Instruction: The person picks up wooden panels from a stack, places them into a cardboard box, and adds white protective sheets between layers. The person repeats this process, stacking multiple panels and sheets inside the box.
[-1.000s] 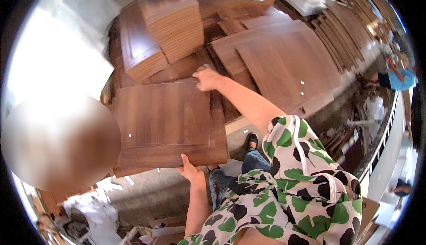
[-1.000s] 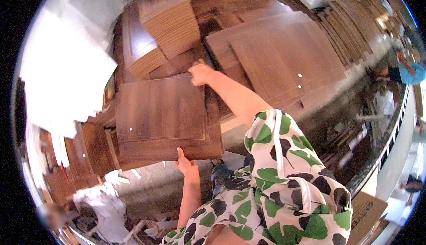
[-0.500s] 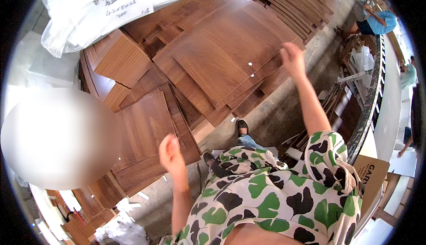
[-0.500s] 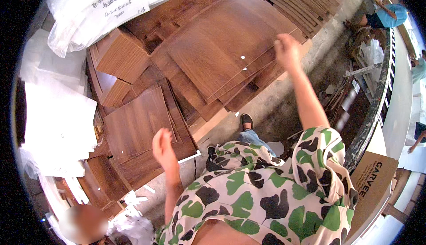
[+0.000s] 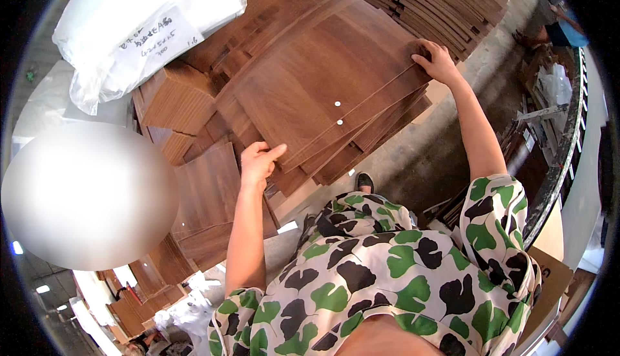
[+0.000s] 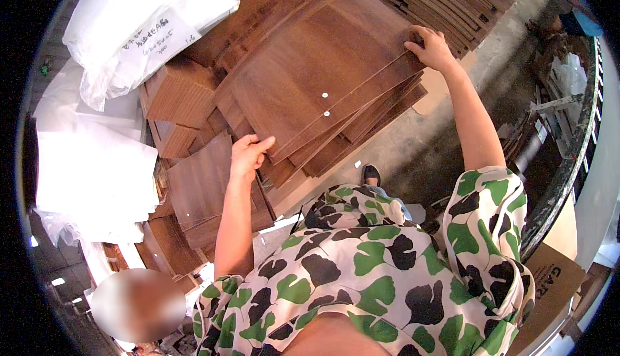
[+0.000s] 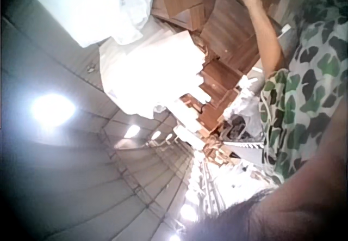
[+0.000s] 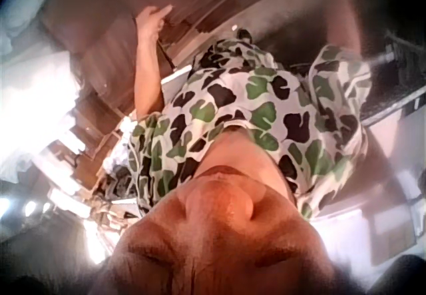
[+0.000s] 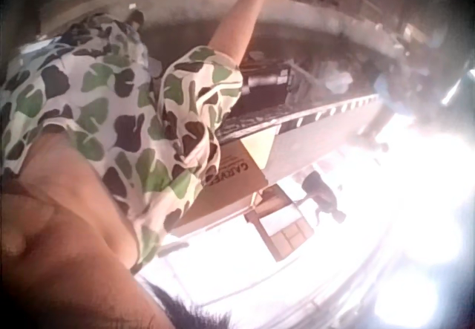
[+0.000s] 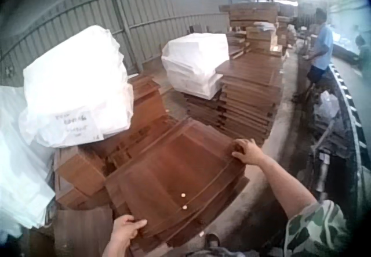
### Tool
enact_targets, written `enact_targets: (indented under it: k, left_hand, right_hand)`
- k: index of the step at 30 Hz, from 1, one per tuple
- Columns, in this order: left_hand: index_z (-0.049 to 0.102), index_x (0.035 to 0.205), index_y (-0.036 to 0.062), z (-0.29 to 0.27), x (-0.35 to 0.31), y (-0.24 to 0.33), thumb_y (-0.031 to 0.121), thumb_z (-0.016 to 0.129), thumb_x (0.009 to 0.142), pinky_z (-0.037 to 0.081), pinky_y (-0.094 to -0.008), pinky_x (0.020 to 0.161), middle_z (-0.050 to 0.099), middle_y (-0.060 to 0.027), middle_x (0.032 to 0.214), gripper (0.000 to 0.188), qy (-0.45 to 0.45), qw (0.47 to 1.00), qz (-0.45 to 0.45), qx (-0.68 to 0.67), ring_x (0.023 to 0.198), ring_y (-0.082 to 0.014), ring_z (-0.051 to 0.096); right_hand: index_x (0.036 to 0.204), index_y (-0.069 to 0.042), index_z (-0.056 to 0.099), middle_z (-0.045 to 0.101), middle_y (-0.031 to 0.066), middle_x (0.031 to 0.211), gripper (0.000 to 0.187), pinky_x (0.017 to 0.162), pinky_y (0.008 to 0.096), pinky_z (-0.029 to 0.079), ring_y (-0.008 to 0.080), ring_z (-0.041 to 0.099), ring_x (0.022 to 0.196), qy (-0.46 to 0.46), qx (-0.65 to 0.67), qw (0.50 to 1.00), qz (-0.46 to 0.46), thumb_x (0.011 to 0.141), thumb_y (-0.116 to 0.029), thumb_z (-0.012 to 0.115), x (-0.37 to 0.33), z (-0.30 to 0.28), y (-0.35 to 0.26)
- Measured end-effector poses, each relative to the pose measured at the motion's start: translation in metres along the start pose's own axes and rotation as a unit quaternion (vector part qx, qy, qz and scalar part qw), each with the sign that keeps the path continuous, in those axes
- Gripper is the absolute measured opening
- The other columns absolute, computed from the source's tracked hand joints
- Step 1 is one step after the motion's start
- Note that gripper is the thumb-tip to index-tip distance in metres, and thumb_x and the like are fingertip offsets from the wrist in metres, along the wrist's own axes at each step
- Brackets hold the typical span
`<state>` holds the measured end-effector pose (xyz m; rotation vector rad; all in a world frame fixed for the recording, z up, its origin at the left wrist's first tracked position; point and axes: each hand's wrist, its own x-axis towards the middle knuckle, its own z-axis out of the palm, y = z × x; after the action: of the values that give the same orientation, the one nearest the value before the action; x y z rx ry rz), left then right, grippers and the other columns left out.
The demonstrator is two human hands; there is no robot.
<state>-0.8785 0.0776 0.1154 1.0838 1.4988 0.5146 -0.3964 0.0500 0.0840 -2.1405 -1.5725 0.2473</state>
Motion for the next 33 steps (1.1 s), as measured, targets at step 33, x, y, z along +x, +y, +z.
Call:
enact_targets:
  k: [33]
  left_hand:
    - [0.054, 0.057, 0.0044, 0.0, -0.031, -0.013, 0.041, 0.078, 0.068, 0.044, -0.0305, 0.052, 0.051, -0.0043, 0.052, 0.046, 0.119, 0.977, -0.037, 0.172, 0.054, -0.015, 0.053]
  right_hand:
    - [0.101, 0.001, 0.06, 0.062, 0.0199, 0.096, 0.065, 0.085, 0.0419, 0.046, 0.0375, 0.053, 0.103, -0.111, -0.153, 0.982, 0.009, 0.065, -0.052, 0.074, 0.037, -0.022, -0.048]
